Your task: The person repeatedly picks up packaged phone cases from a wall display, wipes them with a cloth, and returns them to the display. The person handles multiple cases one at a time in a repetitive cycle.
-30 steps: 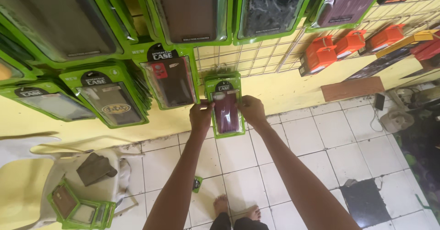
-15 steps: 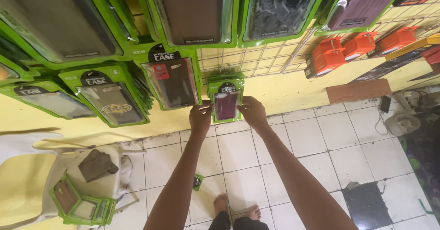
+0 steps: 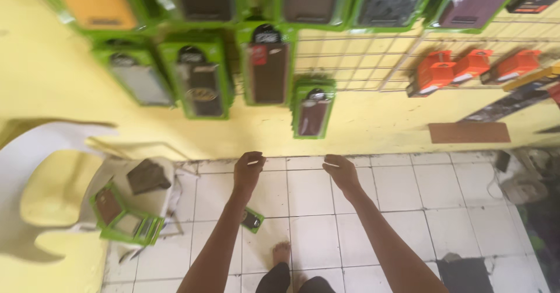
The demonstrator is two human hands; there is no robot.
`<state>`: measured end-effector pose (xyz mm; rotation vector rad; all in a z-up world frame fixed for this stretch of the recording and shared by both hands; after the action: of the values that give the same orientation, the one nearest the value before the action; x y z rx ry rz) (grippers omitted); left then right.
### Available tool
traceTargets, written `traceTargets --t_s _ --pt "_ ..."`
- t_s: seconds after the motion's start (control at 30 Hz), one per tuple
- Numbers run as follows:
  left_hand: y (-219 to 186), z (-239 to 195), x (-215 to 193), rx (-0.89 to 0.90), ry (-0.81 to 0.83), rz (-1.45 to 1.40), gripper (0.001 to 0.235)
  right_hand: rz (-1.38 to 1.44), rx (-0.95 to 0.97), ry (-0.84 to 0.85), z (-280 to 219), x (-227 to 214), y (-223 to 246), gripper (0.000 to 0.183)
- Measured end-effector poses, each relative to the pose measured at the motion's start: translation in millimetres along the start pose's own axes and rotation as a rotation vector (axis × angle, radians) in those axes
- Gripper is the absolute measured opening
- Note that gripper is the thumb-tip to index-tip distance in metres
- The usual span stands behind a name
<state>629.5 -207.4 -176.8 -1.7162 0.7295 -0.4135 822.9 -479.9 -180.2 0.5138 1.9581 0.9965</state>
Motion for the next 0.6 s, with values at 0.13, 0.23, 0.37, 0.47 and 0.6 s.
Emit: traceTargets --t_s 0.13,0.23,0.37,0.47,0.6 --pt "9 -52 -80 0.034 -0.088 -0.057 0.026 -0.046 -0.001 0.099 -35 42 5 0.037" --pt "44 -118 -149 -0.077 -0.202 -0.170 0.027 0.089 -0.020 0.251 -68 105 23 0.032" --pt "83 -197 -248 -0.088 -0.296 -0.293 0.030 0.179 -0.104 0.424 -109 200 51 0.028" --pt "109 -253 -332 -0.162 -0.486 -0.312 0.030 0.051 -0.126 0.516 -156 271 65 0.028" --pt "140 -295 -428 -0.164 -0.601 -0.325 0.029 0.051 -0.182 0.647 -197 353 99 0.028"
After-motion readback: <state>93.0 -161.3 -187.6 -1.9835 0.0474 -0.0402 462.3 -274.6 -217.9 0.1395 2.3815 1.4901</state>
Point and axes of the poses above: each hand's wrist, its own z-axis towards the middle knuckle, its own x-axis out of the palm, y = z × x, the point moved 8 cm from there along z, towards the middle knuckle, and after that the axes turned 7 degrees about -z, right-handed, at the moved point
